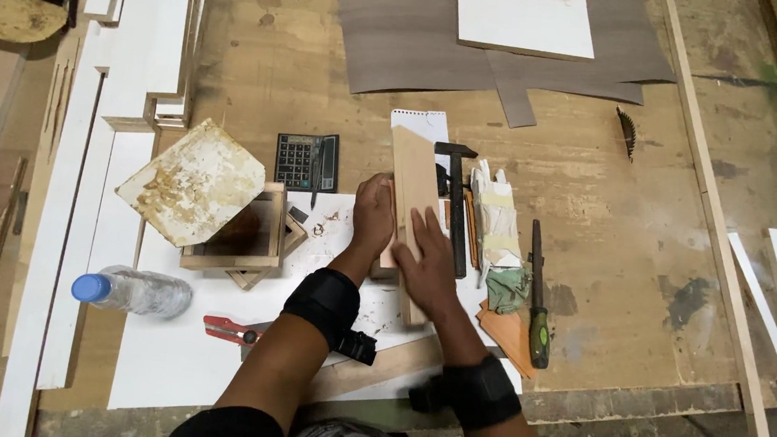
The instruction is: The person sands the edges and surfaces of a wooden frame using a sanding block.
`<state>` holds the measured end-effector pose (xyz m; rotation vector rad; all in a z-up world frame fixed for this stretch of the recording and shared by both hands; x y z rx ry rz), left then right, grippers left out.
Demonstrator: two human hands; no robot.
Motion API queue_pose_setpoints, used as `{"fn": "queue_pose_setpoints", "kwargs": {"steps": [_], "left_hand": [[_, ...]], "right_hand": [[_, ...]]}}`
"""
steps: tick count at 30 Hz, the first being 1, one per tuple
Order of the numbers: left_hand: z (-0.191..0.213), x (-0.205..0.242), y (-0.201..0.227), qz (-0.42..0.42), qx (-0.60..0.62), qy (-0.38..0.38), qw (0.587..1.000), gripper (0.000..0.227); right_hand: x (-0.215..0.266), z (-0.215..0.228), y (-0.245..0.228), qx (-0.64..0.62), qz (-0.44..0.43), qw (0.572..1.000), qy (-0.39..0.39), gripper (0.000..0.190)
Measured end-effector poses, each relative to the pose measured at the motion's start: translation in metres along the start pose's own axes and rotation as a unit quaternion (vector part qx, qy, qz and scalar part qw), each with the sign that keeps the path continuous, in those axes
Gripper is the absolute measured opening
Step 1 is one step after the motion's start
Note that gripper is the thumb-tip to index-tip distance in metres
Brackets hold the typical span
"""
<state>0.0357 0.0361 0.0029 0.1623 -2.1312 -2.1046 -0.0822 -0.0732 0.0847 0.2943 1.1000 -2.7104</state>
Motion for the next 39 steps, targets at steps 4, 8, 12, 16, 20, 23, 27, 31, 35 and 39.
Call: {"fn": "queue_pose_setpoints", "kwargs": {"steps": [4, 8, 12, 16, 20, 23, 27, 31, 35, 39], "left_hand": [[0.000, 0.001, -0.004, -0.029, -0.017, 0.013, 0.999, 0.036], [0.001, -0.001, -0.005, -0.034, -0.048, 0.016, 0.998, 0.037], [0.000, 0.000, -0.002, -0.031, -0.025, 0.010, 0.999, 0.038], [-0.001, -0.003, -0.006, -0.043, -0.043, 0.027, 0.998, 0.039], [0.000, -0.003, -0.006, -0.015, -0.036, 0.008, 0.999, 0.042], [-0.002, -0.006, -0.006, -0.012, -0.022, 0.003, 1.000, 0.043], [-0.004, -0.007, -0.013, 0.000, 0.002, 0.005, 1.000, 0.042], [-0.001, -0.003, -0.006, -0.025, -0.037, 0.005, 0.999, 0.041], [0.001, 0.003, -0.001, -0.025, -0.040, 0.009, 0.999, 0.040], [0.000, 0.000, 0.000, -0.032, -0.043, 0.010, 0.999, 0.039]], "right_hand": [[0.032, -0.001, 0.000, 0.009, 0.029, 1.000, 0.006, 0.067], [0.033, 0.000, -0.005, -0.010, 0.001, 1.000, 0.000, 0.068], [0.016, -0.001, -0.004, -0.022, -0.034, 0.999, -0.001, 0.070], [-0.015, -0.009, 0.014, -0.008, -0.015, 1.000, 0.013, 0.070], [-0.037, -0.009, 0.015, 0.007, -0.010, 1.000, 0.013, 0.070], [-0.041, -0.004, 0.009, 0.000, -0.002, 1.000, 0.011, 0.070], [-0.034, -0.006, 0.014, 0.014, -0.002, 1.000, 0.006, 0.071], [-0.009, -0.002, 0.002, 0.021, -0.034, 0.999, -0.012, 0.072], [0.025, -0.001, -0.004, 0.022, -0.004, 1.000, -0.019, 0.071], [0.027, 0.001, -0.008, 0.009, -0.010, 1.000, -0.023, 0.071]]}}
Point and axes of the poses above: each hand's wrist, its own x-axis away from the middle knuckle, its own z-axis out of the back of the hand, y = z × x, the point moved 3 cm from there along -x, towards the middle knuckle, and after that the axes turned 9 degrees about z, right-handed, at the moved point
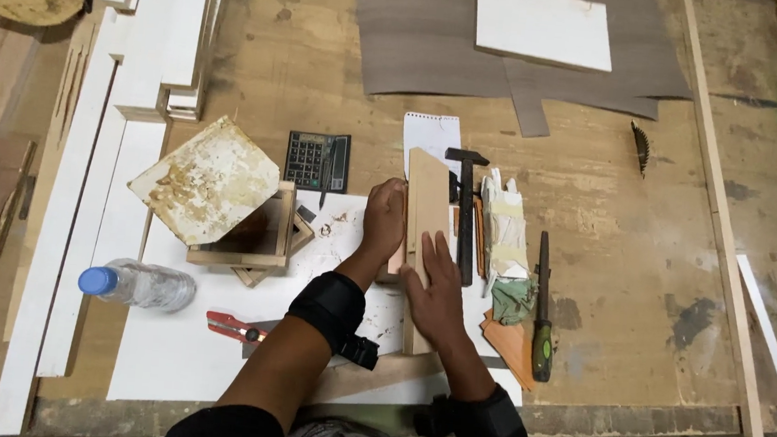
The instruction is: The person sands the edges and surfaces of a wooden frame using a sanding block.
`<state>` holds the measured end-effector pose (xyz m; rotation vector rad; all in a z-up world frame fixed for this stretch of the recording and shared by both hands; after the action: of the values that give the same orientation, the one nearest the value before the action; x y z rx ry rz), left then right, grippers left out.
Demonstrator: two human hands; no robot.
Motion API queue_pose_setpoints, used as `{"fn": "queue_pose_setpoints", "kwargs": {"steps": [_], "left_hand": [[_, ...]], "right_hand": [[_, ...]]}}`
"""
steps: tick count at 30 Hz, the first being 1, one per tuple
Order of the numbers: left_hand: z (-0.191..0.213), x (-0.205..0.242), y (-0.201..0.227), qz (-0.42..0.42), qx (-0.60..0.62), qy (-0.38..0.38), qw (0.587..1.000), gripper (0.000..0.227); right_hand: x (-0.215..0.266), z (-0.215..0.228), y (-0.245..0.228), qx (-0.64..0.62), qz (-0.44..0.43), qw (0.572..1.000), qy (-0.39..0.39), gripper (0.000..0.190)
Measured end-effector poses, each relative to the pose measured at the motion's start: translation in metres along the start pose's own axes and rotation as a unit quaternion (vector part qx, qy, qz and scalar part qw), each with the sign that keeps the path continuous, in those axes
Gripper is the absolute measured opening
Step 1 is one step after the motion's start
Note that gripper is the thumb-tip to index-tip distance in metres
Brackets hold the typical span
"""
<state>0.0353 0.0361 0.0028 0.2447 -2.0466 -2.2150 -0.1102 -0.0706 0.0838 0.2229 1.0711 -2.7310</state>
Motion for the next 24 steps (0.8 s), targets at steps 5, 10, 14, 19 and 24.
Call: {"fn": "queue_pose_setpoints", "kwargs": {"steps": [5, 10, 14, 19, 24], "left_hand": [[-0.001, 0.001, -0.001, 0.022, 0.030, -0.017, 0.999, 0.039], [-0.001, -0.002, 0.000, 0.030, 0.049, -0.016, 0.998, 0.039], [0.001, 0.001, 0.002, 0.033, 0.036, -0.022, 0.999, 0.040], [-0.003, -0.001, -0.002, 0.047, 0.093, -0.024, 0.994, 0.040], [0.003, 0.006, 0.009, 0.002, 0.032, 0.002, 0.999, 0.037]], "right_hand": [[-0.029, -0.003, 0.007, 0.010, -0.011, 1.000, 0.011, 0.071], [-0.069, -0.004, 0.020, 0.011, 0.031, 0.999, 0.038, 0.070], [-0.076, 0.004, 0.007, 0.010, -0.006, 1.000, 0.010, 0.070], [-0.054, 0.002, 0.002, 0.029, 0.013, 0.999, 0.009, 0.068], [-0.013, -0.001, 0.005, -0.013, -0.001, 1.000, 0.001, 0.071]]}}
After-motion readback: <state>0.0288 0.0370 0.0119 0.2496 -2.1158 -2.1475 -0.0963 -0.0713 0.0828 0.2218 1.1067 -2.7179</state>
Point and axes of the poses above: each hand's wrist, its own x-axis away from the middle knuckle, its own z-axis out of the back of the hand, y = z × x, the point moved 3 cm from there along -x, towards the middle knuckle, and after that the axes turned 9 degrees about z, right-handed, at the moved point
